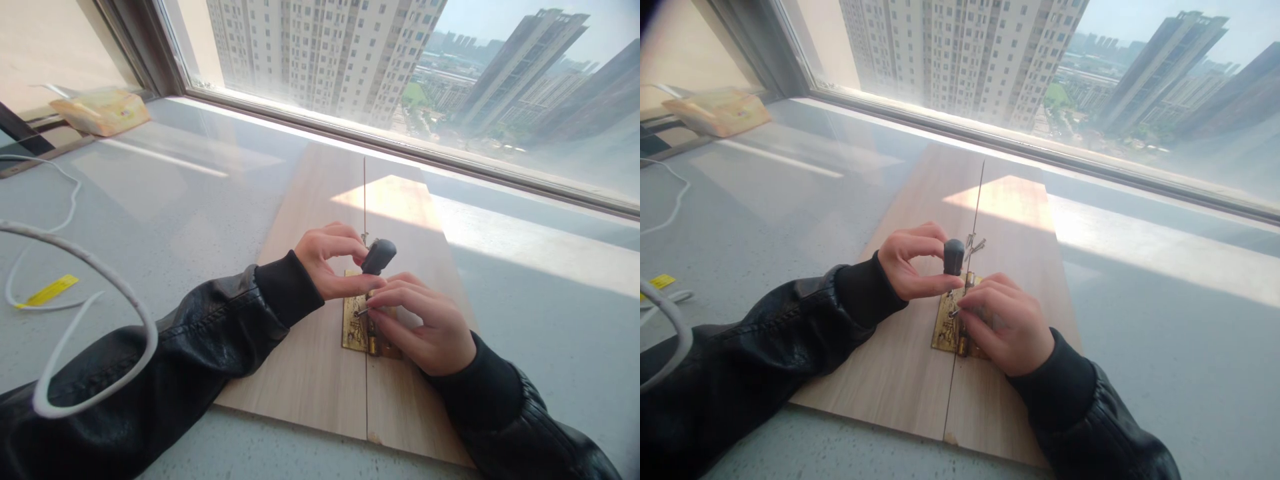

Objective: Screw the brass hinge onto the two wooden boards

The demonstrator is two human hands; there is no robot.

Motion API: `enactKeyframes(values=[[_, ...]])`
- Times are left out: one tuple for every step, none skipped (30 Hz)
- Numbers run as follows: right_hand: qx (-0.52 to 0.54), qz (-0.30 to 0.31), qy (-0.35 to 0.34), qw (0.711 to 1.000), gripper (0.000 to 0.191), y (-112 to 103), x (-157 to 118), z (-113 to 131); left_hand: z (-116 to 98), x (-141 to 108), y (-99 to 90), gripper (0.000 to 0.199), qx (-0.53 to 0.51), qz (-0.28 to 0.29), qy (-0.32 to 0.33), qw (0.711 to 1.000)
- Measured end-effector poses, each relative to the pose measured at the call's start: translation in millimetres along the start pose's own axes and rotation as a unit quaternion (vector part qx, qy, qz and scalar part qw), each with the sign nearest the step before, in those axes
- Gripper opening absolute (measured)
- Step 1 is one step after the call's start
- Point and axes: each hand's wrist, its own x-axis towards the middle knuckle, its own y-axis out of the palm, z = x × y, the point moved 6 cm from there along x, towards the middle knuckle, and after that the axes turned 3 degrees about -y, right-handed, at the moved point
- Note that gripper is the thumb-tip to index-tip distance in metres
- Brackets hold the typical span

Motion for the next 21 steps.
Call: enactKeyframes(values=[[-0.002, 0.003, -0.011, 1.000, 0.017, 0.2, 0.3, 1.2, 0.4, -0.1, -0.1, 0.022, -0.003, -0.003, -0.002, 1.000], [-0.004, 0.007, -0.023, 1.000, 0.018, 0.5, 0.6, 2.7, 1.1, -0.2, -0.1, 0.023, -0.005, -0.005, -0.006, 1.000], [-0.005, 0.011, -0.035, 0.999, 0.018, 0.8, 1.1, 4.4, 2.0, -0.3, -0.2, 0.024, -0.003, -0.007, -0.012, 1.000], [-0.006, 0.015, -0.046, 0.999, 0.019, 1.1, 1.6, 6.2, 3.1, -0.4, -0.3, 0.024, 0.002, -0.008, -0.020, 1.000], [-0.009, 0.019, -0.055, 0.998, 0.020, 1.3, 2.1, 7.9, 4.1, -0.5, -0.4, 0.025, 0.008, -0.009, -0.027, 1.000], [-0.010, 0.023, -0.063, 0.998, 0.022, 1.6, 2.7, 9.5, 5.0, -0.6, -0.6, 0.025, 0.013, -0.010, -0.033, 0.999], [-0.011, 0.026, -0.069, 0.997, 0.023, 1.7, 3.1, 10.9, 5.5, -0.7, -0.7, 0.025, 0.017, -0.010, -0.037, 0.999], [-0.010, 0.028, -0.074, 0.997, 0.024, 1.8, 3.6, 12.1, 5.8, -0.8, -0.5, 0.024, 0.019, -0.010, -0.040, 0.999], [-0.008, 0.030, -0.078, 0.996, 0.026, 1.9, 4.0, 13.0, 6.0, -0.9, -0.3, 0.024, 0.020, -0.009, -0.043, 0.999], [-0.005, 0.032, -0.081, 0.996, 0.027, 2.0, 4.3, 13.8, 6.3, -1.0, -0.1, 0.023, 0.019, -0.008, -0.046, 0.999], [-0.001, 0.035, -0.083, 0.996, 0.027, 2.1, 4.6, 14.2, 6.5, -1.1, 0.0, 0.023, 0.016, -0.008, -0.050, 0.999], [0.002, 0.037, -0.084, 0.996, 0.028, 2.2, 4.8, 14.5, 6.7, -1.2, 0.3, 0.022, 0.012, -0.008, -0.053, 0.998], [0.003, 0.039, -0.085, 0.996, 0.028, 2.3, 4.9, 14.7, 6.8, -1.2, 0.5, 0.022, 0.007, -0.007, -0.057, 0.998], [0.004, 0.041, -0.085, 0.996, 0.028, 2.3, 5.0, 14.8, 7.0, -1.2, 0.7, 0.022, 0.003, -0.006, -0.060, 0.998], [0.005, 0.042, -0.084, 0.996, 0.029, 2.3, 5.2, 14.9, 7.0, -1.2, 0.8, 0.022, 0.000, -0.005, -0.063, 0.998], [0.006, 0.043, -0.084, 0.996, 0.029, 2.2, 5.3, 15.0, 7.1, -1.2, 0.9, 0.021, -0.002, -0.003, -0.066, 0.998], [0.006, 0.043, -0.083, 0.996, 0.028, 2.0, 5.5, 15.2, 7.3, -1.2, 0.9, 0.021, -0.002, -0.002, -0.069, 0.998], [0.006, 0.043, -0.082, 0.996, 0.028, 1.9, 5.6, 15.2, 7.4, -1.2, 0.7, 0.021, -0.003, -0.002, -0.071, 0.997], [0.006, 0.042, -0.081, 0.996, 0.028, 1.7, 5.8, 15.2, 7.5, -1.3, 0.6, 0.021, -0.003, -0.002, -0.072, 0.997], [0.005, 0.041, -0.079, 0.996, 0.028, 1.5, 6.0, 15.2, 7.6, -1.3, 0.4, 0.021, -0.004, -0.002, -0.073, 0.997], [0.005, 0.040, -0.077, 0.996, 0.028, 1.4, 6.3, 15.0, 7.7, -1.4, 0.4, 0.021, -0.004, -0.002, -0.074, 0.997]])
